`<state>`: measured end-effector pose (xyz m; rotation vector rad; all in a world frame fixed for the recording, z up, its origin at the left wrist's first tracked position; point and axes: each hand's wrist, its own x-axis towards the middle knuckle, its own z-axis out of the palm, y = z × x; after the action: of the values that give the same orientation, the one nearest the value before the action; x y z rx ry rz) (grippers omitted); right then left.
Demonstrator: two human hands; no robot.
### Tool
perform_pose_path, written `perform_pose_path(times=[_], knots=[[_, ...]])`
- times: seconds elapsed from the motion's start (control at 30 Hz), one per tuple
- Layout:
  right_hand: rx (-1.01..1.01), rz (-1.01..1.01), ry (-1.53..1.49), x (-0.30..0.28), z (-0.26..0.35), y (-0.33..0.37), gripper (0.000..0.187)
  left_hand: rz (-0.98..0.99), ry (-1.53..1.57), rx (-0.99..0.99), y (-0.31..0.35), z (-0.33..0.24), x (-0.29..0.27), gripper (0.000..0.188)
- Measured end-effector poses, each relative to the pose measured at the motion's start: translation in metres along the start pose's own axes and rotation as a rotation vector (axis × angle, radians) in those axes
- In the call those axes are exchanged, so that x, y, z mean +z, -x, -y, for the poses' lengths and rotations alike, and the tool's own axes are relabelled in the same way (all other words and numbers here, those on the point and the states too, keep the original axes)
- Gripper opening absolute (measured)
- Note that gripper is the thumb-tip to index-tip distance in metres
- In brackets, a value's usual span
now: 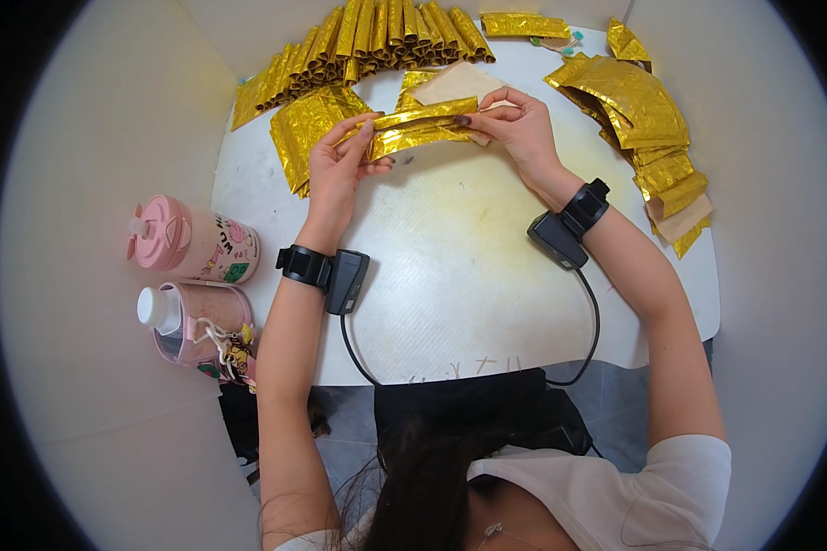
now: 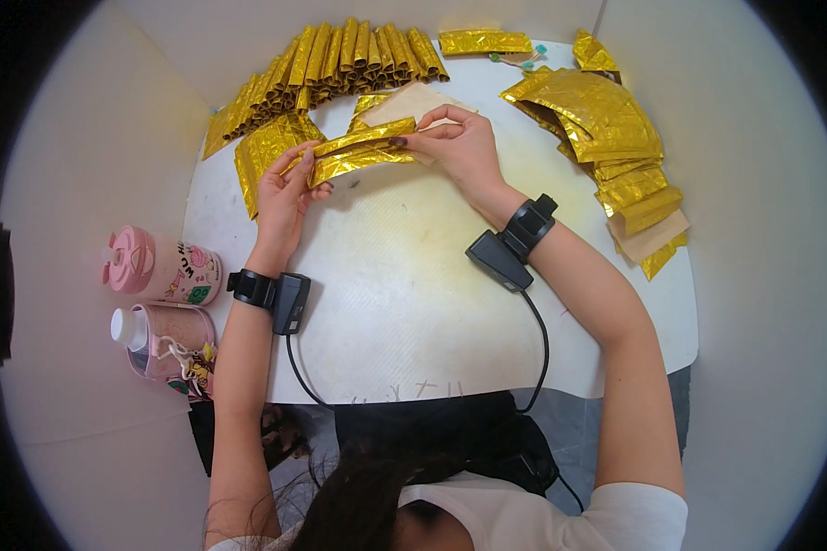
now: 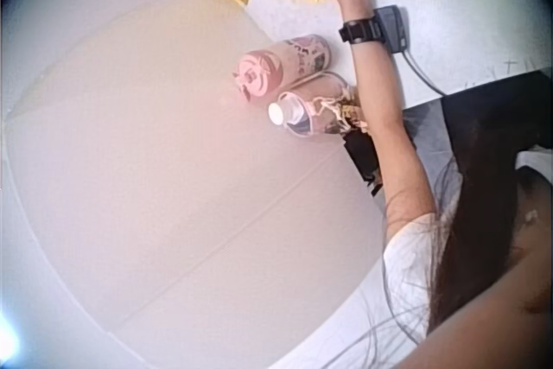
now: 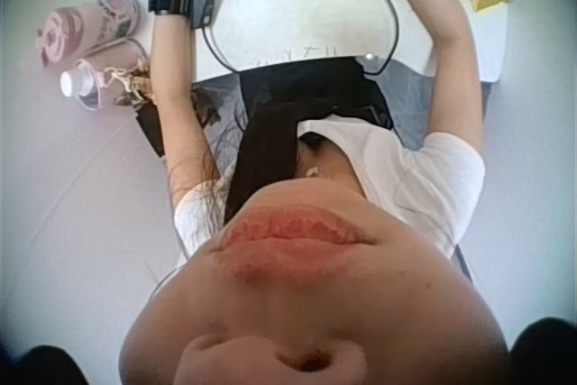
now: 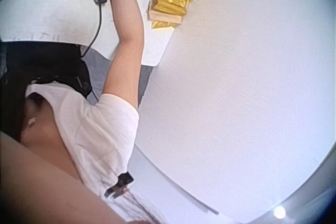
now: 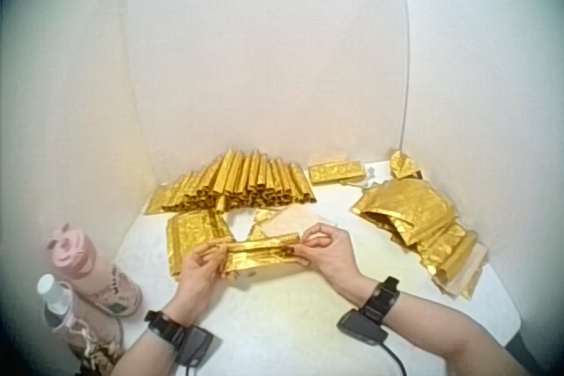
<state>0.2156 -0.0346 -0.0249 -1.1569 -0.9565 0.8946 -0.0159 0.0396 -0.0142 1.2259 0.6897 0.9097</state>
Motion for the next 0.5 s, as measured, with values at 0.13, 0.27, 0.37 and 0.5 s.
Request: perform_pose_path(times=[0.13, 0.27, 0.37, 0.5], knots=[[0.018, 0.034, -0.075, 0.0019, 0.0044, 0.0021, 0.016, 0.072, -0.121, 0.041, -0.0024, -0.0004, -0.0102, 0.029], [0.029, 0.029, -0.024, 0.0001, 0.004, 0.0004, 0.018, 0.068, -0.135, 0.077, -0.0031, -0.002, -0.009, 0.028], [0.043, -0.005, 0.026, -0.0013, 0.0024, -0.0005, 0.018, 0.086, -0.168, 0.086, -0.002, -0.0032, -0.0083, 0.028], [0.052, -0.06, -0.014, 0.0012, 0.0047, 0.0012, 0.015, 0.097, -0.166, 0.107, -0.0012, -0.0032, -0.0077, 0.027]])
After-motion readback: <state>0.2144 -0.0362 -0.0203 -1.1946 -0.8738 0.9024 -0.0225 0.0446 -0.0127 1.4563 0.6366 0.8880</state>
